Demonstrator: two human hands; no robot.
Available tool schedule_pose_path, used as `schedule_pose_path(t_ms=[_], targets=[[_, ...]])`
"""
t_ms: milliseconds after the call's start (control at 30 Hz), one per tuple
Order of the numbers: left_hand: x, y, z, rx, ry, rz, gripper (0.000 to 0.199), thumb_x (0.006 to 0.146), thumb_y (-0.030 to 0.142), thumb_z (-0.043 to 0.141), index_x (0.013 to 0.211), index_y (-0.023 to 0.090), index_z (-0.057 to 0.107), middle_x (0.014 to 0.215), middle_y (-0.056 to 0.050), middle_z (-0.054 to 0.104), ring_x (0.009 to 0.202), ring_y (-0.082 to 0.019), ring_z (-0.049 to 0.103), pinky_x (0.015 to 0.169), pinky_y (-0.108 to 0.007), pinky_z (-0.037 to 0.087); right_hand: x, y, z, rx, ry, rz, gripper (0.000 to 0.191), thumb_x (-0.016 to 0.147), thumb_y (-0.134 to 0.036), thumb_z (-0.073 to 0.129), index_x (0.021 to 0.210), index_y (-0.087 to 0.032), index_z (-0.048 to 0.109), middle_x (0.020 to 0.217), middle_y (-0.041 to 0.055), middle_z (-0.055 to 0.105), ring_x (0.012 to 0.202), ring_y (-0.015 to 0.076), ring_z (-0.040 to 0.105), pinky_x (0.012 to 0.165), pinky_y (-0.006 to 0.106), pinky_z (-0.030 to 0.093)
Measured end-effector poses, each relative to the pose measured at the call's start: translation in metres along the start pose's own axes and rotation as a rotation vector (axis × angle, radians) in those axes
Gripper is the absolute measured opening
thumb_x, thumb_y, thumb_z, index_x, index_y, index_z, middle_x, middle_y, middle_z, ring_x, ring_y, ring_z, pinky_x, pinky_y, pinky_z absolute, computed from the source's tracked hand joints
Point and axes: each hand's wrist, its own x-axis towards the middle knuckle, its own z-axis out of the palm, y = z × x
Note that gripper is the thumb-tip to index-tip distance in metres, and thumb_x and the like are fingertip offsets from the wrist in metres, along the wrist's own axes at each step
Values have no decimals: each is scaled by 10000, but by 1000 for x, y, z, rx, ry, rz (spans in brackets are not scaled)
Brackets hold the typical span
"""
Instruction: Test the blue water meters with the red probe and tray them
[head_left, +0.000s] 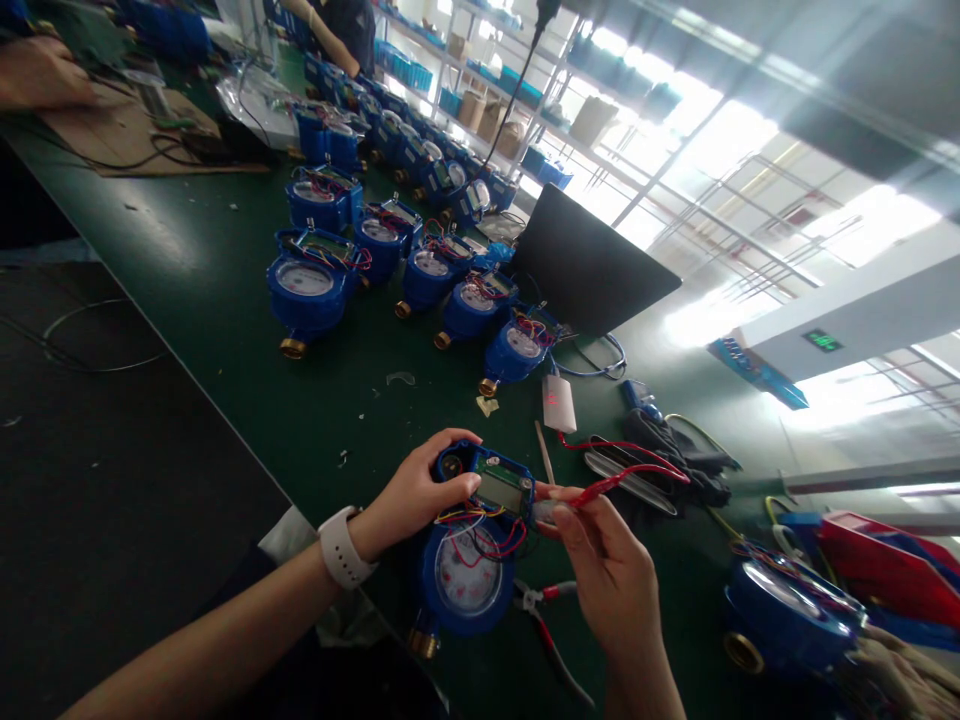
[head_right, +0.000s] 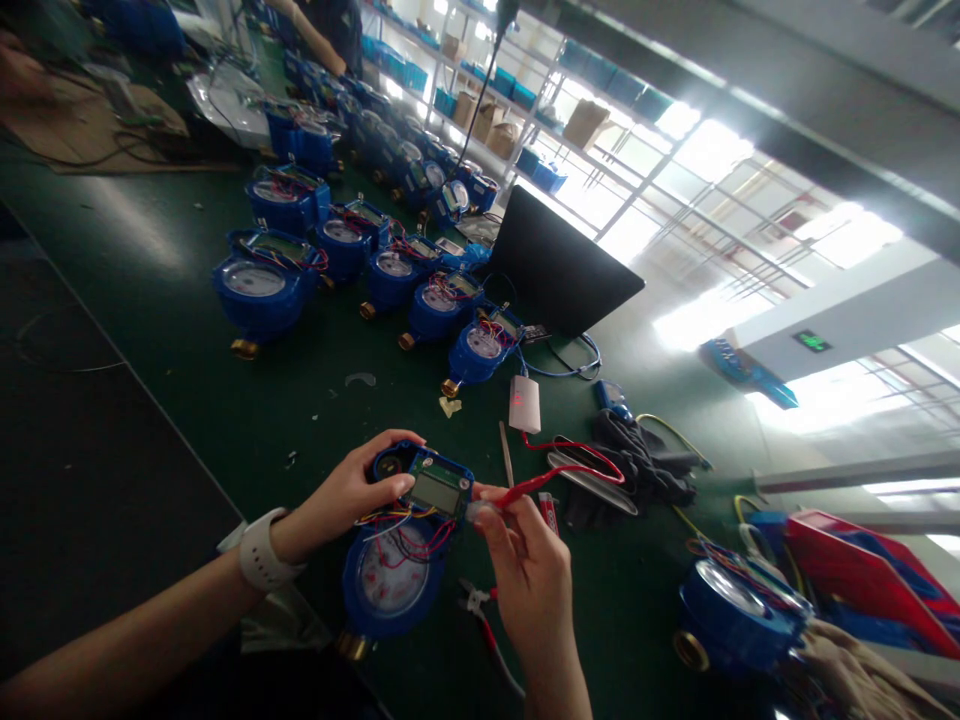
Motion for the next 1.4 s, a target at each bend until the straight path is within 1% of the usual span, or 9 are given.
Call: schedule_pose_path(t_ms=[133, 300, 667, 933, 1067, 1300, 1400], targets=[[0, 0, 0, 0, 2, 0, 439, 746, 354, 614, 1144, 177, 562, 1078, -88, 626, 986, -281, 607, 850, -440, 517, -1, 2, 0, 3, -4, 11, 130, 935, -267, 619, 1028, -278, 708, 1050, 39, 766, 903, 195, 752, 703, 255, 653], [1, -2, 0, -11, -4, 2, 438, 749, 353, 615, 1148, 180, 560, 1087, -86, 621, 978, -273, 608, 848, -433, 515, 0, 3, 1, -5, -3, 5, 135, 928, -268, 624, 1028, -288, 713, 1017, 29, 772, 859, 184, 755, 688, 249, 651], [0, -2, -1, -14, -13, 3, 443, 754, 353, 619, 1158, 182, 559, 1101, -90, 622, 984, -277, 611, 837, -430, 520, -1, 1, -2, -26, 5, 16, 126, 920, -283, 634, 1008, -268, 722, 1035, 56, 771, 856, 190, 755, 681, 247, 652], [0, -2, 0, -4, -9, -1, 457, 745, 354, 615, 1161, 175, 557, 1098, -96, 622, 978, -278, 613, 829, -431, 525, 0, 1, 0, -54, -8, 18, 126, 923, -283, 632, 1015, -268, 716, 1048, 51, 765, 880, 190, 753, 692, 236, 651], [1, -1, -1, 2, -1, -2, 460, 737, 363, 617, 1152, 173, 560, 1088, -96, 626, 969, -277, 617, 825, -430, 527, -1, 0, -1, -75, -15, 12, 129, 924, -280, 626, 1020, -266, 712, 1048, 49, 757, 860, 178, 748, 701, 239, 651], [0, -1, 0, -1, -1, -3, 458, 741, 357, 613, 1157, 176, 559, 1086, -95, 635, 975, -276, 622, 827, -423, 531, 1, -3, 0, -114, -11, 4, 125, 904, -278, 642, 994, -248, 724, 990, 53, 760, 842, 194, 746, 673, 265, 659], [0, -1, 0, -8, -3, -2, 454, 741, 355, 617, 1157, 181, 562, 1088, -90, 639, 975, -273, 624, 831, -419, 531, 1, -3, 0, -129, 0, -2, 131, 909, -286, 636, 992, -245, 727, 999, 62, 762, 844, 195, 745, 665, 264, 658]])
